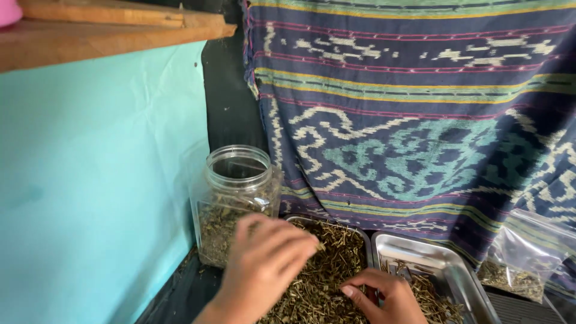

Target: Manually sorting dried tea leaves by picking out stems and placing them aside.

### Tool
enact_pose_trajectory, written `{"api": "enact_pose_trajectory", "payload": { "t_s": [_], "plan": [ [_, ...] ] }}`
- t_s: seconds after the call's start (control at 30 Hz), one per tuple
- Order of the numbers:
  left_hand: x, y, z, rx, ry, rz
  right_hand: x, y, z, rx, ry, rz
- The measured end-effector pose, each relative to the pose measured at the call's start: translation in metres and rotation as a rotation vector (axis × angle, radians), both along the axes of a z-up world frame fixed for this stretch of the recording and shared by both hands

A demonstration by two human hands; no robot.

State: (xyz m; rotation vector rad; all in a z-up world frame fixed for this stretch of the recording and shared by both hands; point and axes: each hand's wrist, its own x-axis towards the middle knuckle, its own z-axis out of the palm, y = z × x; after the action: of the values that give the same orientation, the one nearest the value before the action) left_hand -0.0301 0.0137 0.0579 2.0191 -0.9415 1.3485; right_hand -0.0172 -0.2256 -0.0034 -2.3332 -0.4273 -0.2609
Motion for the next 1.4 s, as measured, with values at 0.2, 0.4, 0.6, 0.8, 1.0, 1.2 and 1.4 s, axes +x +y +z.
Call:
{"api": "enact_pose_trajectory", "payload": {
  "t_s": [0.2,0.4,0.6,0.8,1.0,1.2,1.4],
  "plan": [
    [0.008,0.045,0.069,-0.220,-0.082,0.313,-0.003,0.007,-0.001,-0.016,-0.005,0.083],
    [0.046,0.061,0.058,-0.119,0.210,0.721,0.003,0.002,-0.011,-0.039,-0.045,0.109],
    [0.039,0.042,0.044,-0.114,0.100,0.611,-0.002,0.002,0.002,-0.065,0.006,-0.001],
    [0.023,0.007,0.003,0.006,-0.162,0.208,-0.009,0.007,0.010,-0.107,0.060,-0.186],
    [0.023,-0.016,-0.053,0.329,0.335,-0.088,-0.009,0.008,0.003,-0.086,-0.173,-0.048],
    [0.027,-0.014,-0.063,0.457,0.475,-0.153,-0.017,0.017,0.008,-0.169,-0.169,0.063],
    [0.022,-0.019,-0.066,0.467,0.427,-0.144,-0.018,0.014,0.009,-0.231,-0.124,0.021]
  ]
}}
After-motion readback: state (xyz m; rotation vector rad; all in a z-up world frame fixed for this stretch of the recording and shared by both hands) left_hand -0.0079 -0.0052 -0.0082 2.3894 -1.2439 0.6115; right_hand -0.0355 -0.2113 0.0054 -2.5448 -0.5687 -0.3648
